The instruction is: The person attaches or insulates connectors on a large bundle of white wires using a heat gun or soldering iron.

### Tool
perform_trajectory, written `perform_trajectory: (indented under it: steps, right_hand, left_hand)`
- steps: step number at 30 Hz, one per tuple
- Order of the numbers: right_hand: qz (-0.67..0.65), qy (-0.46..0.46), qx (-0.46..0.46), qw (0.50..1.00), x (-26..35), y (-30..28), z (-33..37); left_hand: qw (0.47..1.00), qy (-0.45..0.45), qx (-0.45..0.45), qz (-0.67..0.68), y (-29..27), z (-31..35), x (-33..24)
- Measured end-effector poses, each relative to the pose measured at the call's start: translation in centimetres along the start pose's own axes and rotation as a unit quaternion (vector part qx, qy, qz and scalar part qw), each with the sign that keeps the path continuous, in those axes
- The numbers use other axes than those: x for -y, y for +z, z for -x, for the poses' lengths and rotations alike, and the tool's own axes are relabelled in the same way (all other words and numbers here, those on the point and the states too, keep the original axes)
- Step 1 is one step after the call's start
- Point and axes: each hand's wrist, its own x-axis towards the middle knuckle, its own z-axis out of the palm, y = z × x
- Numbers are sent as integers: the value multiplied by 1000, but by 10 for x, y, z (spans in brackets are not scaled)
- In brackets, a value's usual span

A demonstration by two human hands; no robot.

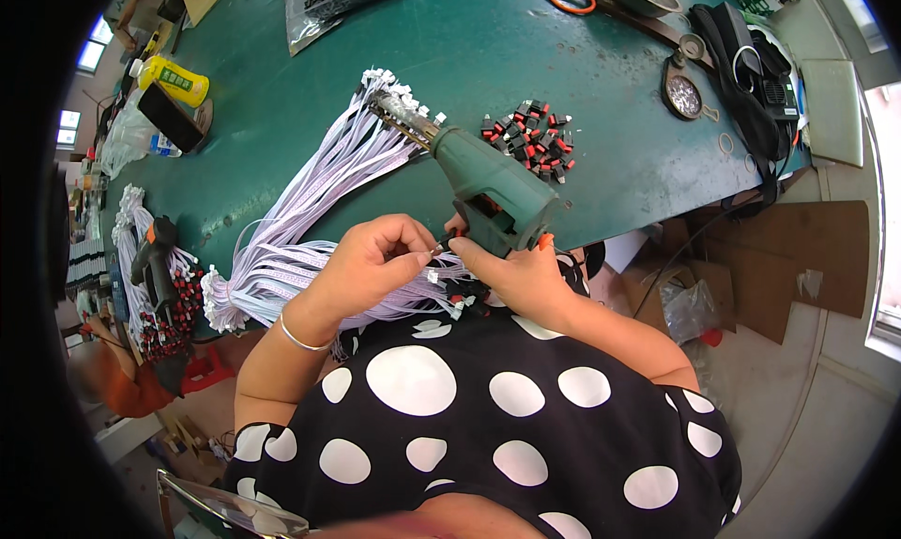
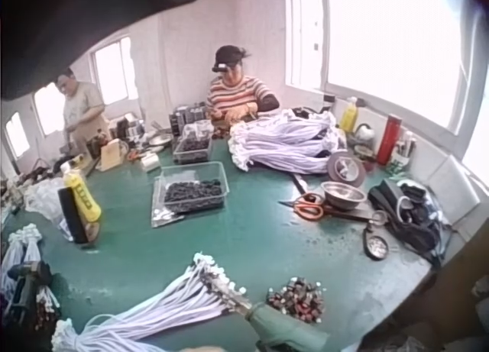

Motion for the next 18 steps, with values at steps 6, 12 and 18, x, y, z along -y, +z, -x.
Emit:
perform_trajectory:
  steps: [6, 12, 18]
  right_hand:
    - [1, 3, 2, 1000, 0, -1, 0]
    - [34, -7, 22, 999, -2, -2, 0]
    - [38, -5, 21, 999, -1, -1, 1]
  left_hand:
    - [995, 82, -27, -44, 5, -1, -11]
    - [992, 91, -20, -83, 4, -4, -11]
    - [986, 123, -16, -107, 4, -7, -10]
